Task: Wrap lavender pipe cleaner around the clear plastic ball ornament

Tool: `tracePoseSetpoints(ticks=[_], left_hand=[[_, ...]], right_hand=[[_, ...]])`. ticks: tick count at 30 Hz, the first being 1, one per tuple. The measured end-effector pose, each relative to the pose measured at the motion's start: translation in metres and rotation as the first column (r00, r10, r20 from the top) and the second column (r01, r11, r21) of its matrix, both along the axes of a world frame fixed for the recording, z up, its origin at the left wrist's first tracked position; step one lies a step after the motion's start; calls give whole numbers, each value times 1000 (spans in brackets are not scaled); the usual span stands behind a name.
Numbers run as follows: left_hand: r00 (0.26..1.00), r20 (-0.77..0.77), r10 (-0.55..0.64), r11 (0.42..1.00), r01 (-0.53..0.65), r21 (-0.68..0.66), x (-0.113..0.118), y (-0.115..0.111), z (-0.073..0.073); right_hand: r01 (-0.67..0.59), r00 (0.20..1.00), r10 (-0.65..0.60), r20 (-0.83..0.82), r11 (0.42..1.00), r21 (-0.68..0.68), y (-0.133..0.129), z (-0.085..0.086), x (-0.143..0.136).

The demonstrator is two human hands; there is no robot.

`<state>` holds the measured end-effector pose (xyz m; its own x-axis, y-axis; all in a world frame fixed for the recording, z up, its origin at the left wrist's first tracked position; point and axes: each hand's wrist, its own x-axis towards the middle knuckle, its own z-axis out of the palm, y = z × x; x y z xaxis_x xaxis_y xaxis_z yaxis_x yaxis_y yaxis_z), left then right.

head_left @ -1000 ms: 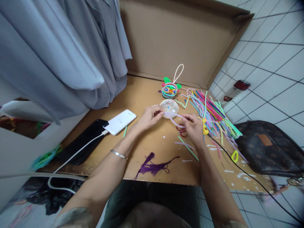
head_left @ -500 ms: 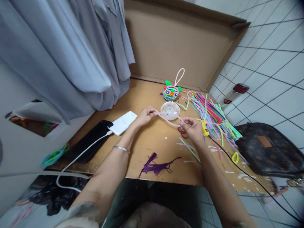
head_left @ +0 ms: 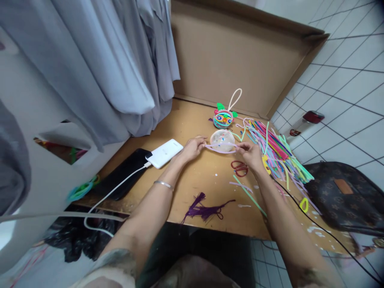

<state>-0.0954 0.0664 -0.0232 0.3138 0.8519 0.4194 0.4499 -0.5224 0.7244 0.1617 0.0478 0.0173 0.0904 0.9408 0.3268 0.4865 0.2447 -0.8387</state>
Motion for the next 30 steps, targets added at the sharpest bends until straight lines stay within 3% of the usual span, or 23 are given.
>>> tracePoseSetpoints(ticks=[5, 9, 13, 18, 21, 25, 27, 30], left_hand=[[998, 54, 17, 1000, -16, -11, 11, 0, -7], [994, 97, 46, 998, -42, -46, 20, -2, -10], [978, 172, 117, 990, -102, -94, 23, -2, -6], [953, 250, 172, 974, -126, -190, 22, -1, -2], [938, 276, 209, 956, -137, -260, 23, 1, -3], [912, 313, 265, 930, -156, -332, 24, 4, -7], [892, 351, 284, 923, -155, -353, 23, 6, -9], [859, 404, 314, 912, -155, -379, 21, 8, -10]], right_hand=[[-14, 969, 2, -246, 999, -51, 9, -9, -10], [-64, 940, 6, -342, 985, -159, 11, -4, -14], [-146, 971, 88, -221, 953, -264, 16, 10, -11], [-102, 989, 132, 68, 938, -331, 27, 34, -14], [-115, 972, 192, 134, 889, -442, 33, 51, -19], [-152, 973, 224, 63, 817, -556, 39, 69, -26], [-162, 982, 188, -4, 837, -523, 39, 69, -27], [-145, 985, 91, -144, 894, -424, 35, 55, -27]])
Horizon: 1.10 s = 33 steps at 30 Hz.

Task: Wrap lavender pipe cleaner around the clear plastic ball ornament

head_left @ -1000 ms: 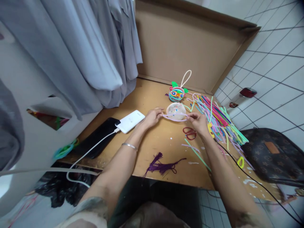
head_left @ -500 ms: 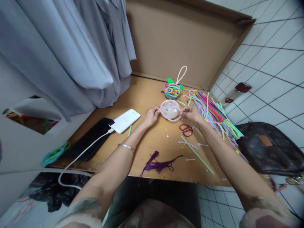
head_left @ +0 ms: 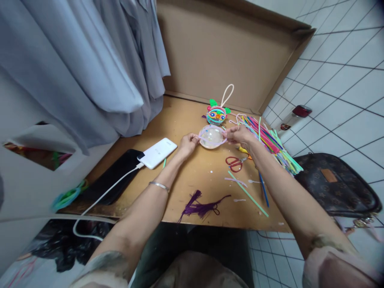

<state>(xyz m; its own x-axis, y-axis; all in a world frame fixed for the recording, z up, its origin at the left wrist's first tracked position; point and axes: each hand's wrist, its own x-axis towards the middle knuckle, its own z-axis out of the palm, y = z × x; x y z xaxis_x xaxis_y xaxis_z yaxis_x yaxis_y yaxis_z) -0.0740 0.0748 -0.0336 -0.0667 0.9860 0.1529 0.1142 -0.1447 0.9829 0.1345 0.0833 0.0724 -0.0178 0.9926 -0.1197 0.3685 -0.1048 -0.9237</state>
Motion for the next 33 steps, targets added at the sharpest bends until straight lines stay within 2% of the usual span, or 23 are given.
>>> tracePoseSetpoints(ticks=[7, 13, 17, 23, 29, 33], left_hand=[[994, 109, -24, 1000, 22, 15, -1, 0, -1], [979, 171, -107, 994, 111, -15, 2, -2, 0], [981, 161, -111, 992, 118, -34, 2, -2, 0], [990, 113, -80, 996, 82, -16, 1, -1, -1], [982, 186, -34, 997, 46, -62, 3, -2, -5], [961, 275, -18, 993, 49, -107, 6, -4, -3]], right_hand=[[231, 926, -193, -323, 969, 83, -22, -60, 9], [363, 849, -285, -446, 926, 100, -30, -85, 14], [355, 877, -257, -405, 916, 186, -32, -90, 18], [236, 965, -179, -192, 912, 336, -35, -87, 25], [208, 974, -167, -150, 924, 320, -38, -84, 24], [170, 984, -139, -110, 919, 357, -38, -82, 23]])
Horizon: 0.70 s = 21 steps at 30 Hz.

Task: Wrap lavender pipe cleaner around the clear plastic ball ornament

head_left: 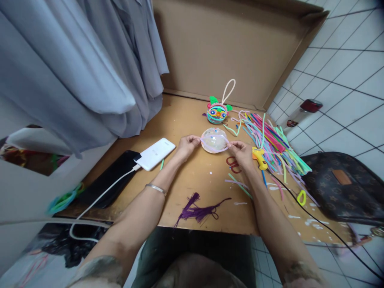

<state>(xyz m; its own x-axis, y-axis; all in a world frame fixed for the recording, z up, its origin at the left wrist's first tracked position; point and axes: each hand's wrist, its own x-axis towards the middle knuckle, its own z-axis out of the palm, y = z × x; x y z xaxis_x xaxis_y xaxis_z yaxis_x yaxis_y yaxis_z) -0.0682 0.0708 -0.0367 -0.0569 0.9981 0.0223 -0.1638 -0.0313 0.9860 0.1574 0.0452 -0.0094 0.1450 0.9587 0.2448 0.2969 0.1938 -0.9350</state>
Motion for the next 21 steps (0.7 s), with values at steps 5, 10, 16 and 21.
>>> tracePoseSetpoints(ticks=[5, 10, 16, 21], left_hand=[[991, 125, -39, 998, 45, -46, 2, -2, 5], [987, 154, -33, 996, 46, -79, 1, -3, 6], [984, 171, -49, 995, 63, -79, 1, -4, 7], [983, 171, -61, 995, 74, -68, 2, -2, 5]], right_hand=[[-44, 999, 42, 30, 998, 52, 2, 0, 1], [-75, 997, 74, 24, 995, 62, 5, -1, 4], [-37, 999, 37, 1, 997, 64, 7, -2, 3], [1, 999, -4, 34, 997, 80, 8, -4, 2]])
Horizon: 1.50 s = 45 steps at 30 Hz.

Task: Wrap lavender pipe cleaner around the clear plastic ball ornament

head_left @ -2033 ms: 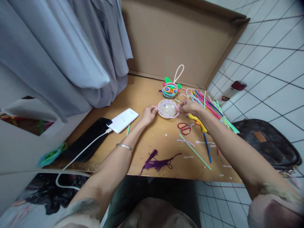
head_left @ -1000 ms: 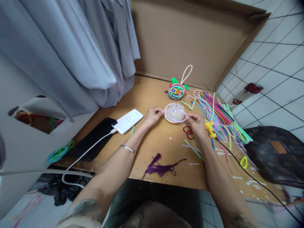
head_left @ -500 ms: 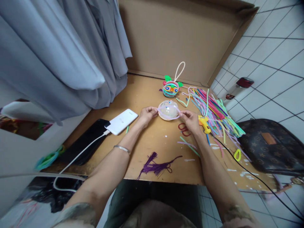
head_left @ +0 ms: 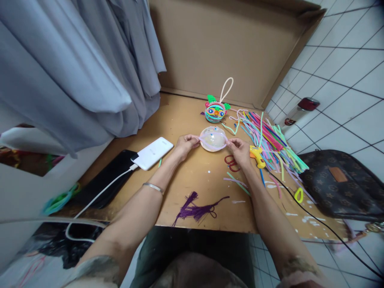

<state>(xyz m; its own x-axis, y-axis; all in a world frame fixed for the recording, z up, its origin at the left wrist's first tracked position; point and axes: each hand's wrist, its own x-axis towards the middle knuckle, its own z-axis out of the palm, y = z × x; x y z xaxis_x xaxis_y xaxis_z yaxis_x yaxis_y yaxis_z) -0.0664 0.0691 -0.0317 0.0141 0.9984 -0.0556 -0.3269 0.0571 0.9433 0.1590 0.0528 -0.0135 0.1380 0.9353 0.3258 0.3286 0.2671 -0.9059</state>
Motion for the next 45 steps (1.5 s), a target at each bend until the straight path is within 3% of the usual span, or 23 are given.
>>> tracePoseSetpoints(ticks=[14, 25, 36, 45], left_hand=[[989, -78, -128, 983, 137, 122, -5, 4, -3], [992, -123, -41, 994, 54, 98, 1, 2, -7], [990, -135, -39, 995, 50, 81, 1, 2, -6], [940, -334, 74, 976, 1, 219, 0, 0, -5]], right_hand=[[41, 998, -44, 52, 998, 45, 1, -7, 2], [61, 997, -63, 35, 997, 47, 5, -13, 4], [57, 997, -59, 41, 997, 53, 2, -9, 1], [70, 997, -71, 30, 997, 45, -1, -6, -3]])
